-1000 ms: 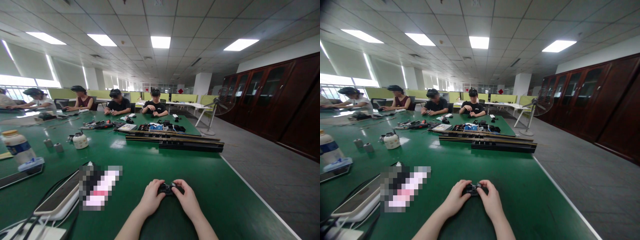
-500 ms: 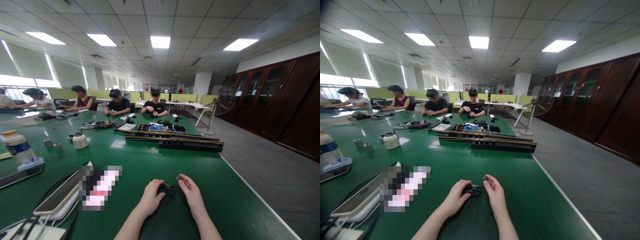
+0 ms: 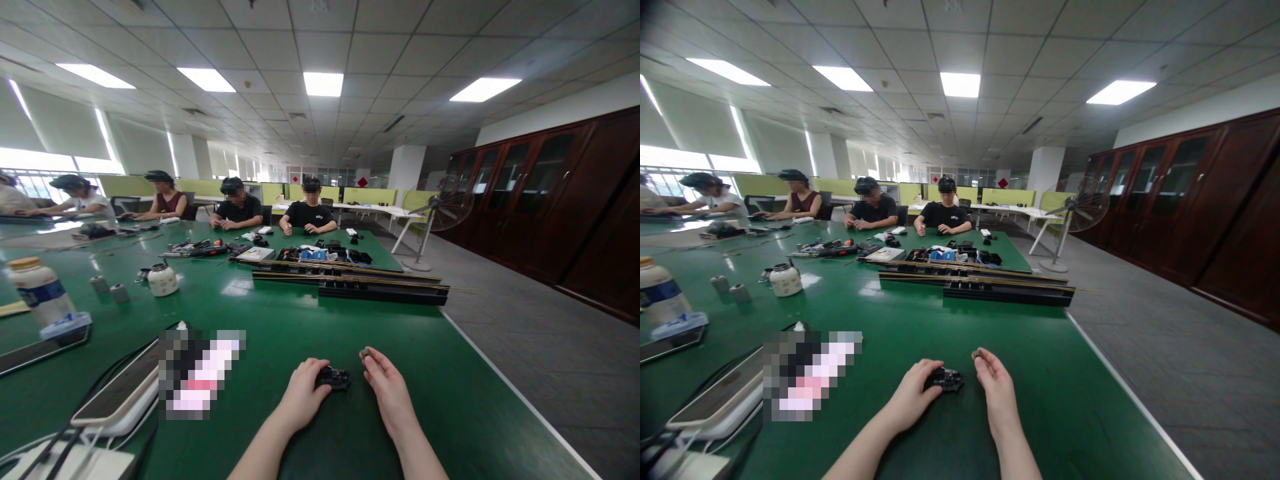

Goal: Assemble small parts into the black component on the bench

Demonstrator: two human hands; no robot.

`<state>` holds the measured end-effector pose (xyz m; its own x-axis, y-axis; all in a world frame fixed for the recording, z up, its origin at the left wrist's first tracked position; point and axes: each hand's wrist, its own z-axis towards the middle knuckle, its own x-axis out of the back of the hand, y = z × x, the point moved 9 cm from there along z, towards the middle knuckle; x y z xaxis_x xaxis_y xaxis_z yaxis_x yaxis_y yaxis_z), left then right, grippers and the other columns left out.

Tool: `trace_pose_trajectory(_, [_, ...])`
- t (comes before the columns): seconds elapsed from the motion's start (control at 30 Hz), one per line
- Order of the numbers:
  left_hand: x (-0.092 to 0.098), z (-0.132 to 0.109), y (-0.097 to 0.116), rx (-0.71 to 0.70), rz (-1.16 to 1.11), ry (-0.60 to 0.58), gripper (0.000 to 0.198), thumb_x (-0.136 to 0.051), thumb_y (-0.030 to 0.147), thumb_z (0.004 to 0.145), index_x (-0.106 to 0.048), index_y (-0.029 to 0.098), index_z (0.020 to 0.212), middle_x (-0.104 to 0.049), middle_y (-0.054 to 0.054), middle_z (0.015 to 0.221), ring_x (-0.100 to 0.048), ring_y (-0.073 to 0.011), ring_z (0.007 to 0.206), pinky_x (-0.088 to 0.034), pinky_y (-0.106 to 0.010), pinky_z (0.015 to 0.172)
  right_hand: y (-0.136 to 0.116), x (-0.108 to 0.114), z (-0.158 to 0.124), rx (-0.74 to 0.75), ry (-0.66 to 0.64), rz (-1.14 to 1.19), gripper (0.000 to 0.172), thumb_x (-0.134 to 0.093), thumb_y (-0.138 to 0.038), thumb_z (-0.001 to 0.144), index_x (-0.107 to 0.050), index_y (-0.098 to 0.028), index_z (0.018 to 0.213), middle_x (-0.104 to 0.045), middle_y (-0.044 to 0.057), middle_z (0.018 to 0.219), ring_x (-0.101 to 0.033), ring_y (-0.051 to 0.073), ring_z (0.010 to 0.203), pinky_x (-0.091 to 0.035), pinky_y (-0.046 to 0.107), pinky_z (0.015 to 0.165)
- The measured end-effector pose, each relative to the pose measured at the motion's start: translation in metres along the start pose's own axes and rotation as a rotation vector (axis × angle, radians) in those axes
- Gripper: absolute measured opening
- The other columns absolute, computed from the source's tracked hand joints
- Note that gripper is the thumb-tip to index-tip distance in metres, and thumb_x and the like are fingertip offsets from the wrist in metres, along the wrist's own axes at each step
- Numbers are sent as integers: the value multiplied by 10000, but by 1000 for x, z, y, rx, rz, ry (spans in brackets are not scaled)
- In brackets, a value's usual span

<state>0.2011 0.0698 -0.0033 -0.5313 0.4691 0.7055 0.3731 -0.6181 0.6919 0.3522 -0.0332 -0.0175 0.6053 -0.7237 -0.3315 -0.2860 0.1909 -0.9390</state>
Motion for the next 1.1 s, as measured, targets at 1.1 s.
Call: trace_pose_trajectory(1.1, [-2, 1, -4, -7, 0, -2, 425, -524, 219, 731, -528, 196, 1155, -559, -52, 1126, -484, -218, 1047, -345, -299, 927, -1, 11, -1, -59, 74, 193, 335, -726, -405, 582, -636, -274, 876, -705, 4, 889, -630, 196, 834, -488, 318, 710])
